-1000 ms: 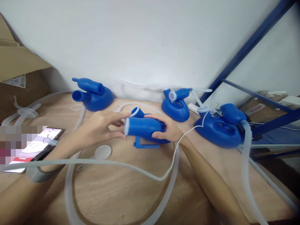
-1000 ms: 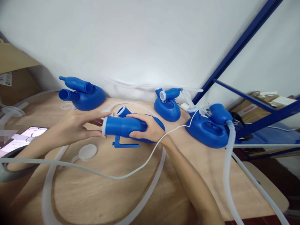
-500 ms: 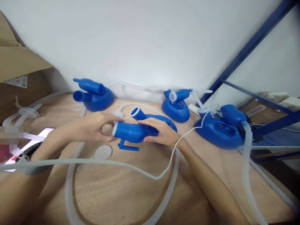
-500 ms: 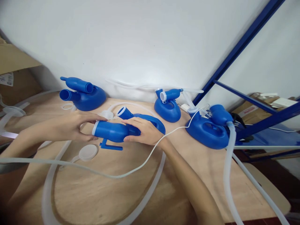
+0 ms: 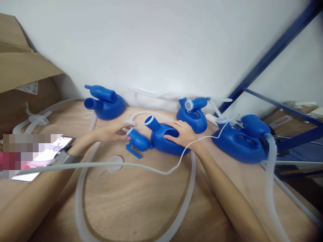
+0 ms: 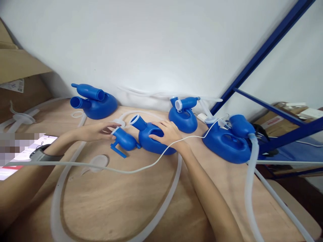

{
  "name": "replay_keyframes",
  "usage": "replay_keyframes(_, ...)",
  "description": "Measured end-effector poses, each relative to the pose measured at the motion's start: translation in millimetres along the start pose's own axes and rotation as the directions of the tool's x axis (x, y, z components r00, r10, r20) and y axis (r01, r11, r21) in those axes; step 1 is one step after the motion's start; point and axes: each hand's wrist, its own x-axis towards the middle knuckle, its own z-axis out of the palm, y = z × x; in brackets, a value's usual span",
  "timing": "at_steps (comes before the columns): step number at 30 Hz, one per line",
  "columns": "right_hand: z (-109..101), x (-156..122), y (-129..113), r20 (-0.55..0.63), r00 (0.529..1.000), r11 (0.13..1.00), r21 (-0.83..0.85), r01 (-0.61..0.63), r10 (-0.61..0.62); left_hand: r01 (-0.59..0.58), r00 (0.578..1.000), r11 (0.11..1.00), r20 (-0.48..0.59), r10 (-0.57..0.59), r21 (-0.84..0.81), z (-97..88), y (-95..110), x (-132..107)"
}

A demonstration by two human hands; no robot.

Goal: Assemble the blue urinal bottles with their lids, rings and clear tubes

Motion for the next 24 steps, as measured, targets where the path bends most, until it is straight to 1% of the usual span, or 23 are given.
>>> replay_keyframes(2, -1.1, 0.6, -1.3, 0.006, 1.0, 1.0, 0.01, -0.02, 0.02, -0.062, 0.995, 0.998, -0.082, 0.061, -0.008, 8.3, -2.4, 7.2)
replay_keyframes(4, -2.6, 1.0, -2.6, 0.017, 0.999, 0.999, 0.028, -0.032, 0.032, -0.082, 0.987, 0.997, -0.141, 0.082, 0.003, 13.0, -3.8, 11.3)
replay_keyframes(6, -3.8, 1.1, -3.3, 0.022, 0.999, 0.998, 0.035, -0.043, 0.043, -0.06, 0.979, 0.998, -0.193, 0.063, 0.021, 12.9, -5.7, 12.9)
replay_keyframes(8, -4.0, 0.9, -3.5, 0.023, 0.998, 0.998, 0.036, -0.054, 0.053, -0.023, 0.962, 0.999, -0.269, 0.035, 0.047, 9.0, -9.3, 13.6)
replay_keyframes(12, -2.7, 0.2, -4.2, 0.01, 0.998, 0.997, 0.042, -0.057, 0.057, 0.064, 0.899, 0.993, -0.437, -0.012, 0.104, -0.1, -22.0, 18.0)
replay_keyframes(14, -2.4, 0.0, -5.1, 0.001, 0.998, 0.997, 0.048, -0.057, 0.057, 0.098, 0.867, 0.986, -0.497, -0.019, 0.133, 0.4, -29.0, 22.9)
replay_keyframes(16, -2.6, 0.0, -6.2, -0.001, 0.998, 0.996, 0.059, -0.06, 0.06, 0.12, 0.85, 0.981, -0.527, -0.02, 0.155, 5.3, -34.9, 29.1)
replay_keyframes(20, -3.9, 0.5, -8.2, 0.002, 0.998, 0.994, 0.082, -0.068, 0.068, 0.115, 0.844, 0.98, -0.537, -0.01, 0.164, 19.0, -41.6, 40.0)
replay_keyframes(22, -4.4, 0.7, -8.7, 0.012, 0.997, 0.994, 0.087, -0.071, 0.07, 0.111, 0.843, 0.981, -0.537, -0.009, 0.158, 21.8, -42.8, 42.3)
replay_keyframes(24, -4.9, 0.7, -9.0, 0.025, 0.998, 0.993, 0.097, -0.064, 0.062, 0.129, 0.841, 0.979, -0.54, -0.024, 0.157, 20.6, -43.1, 41.8)
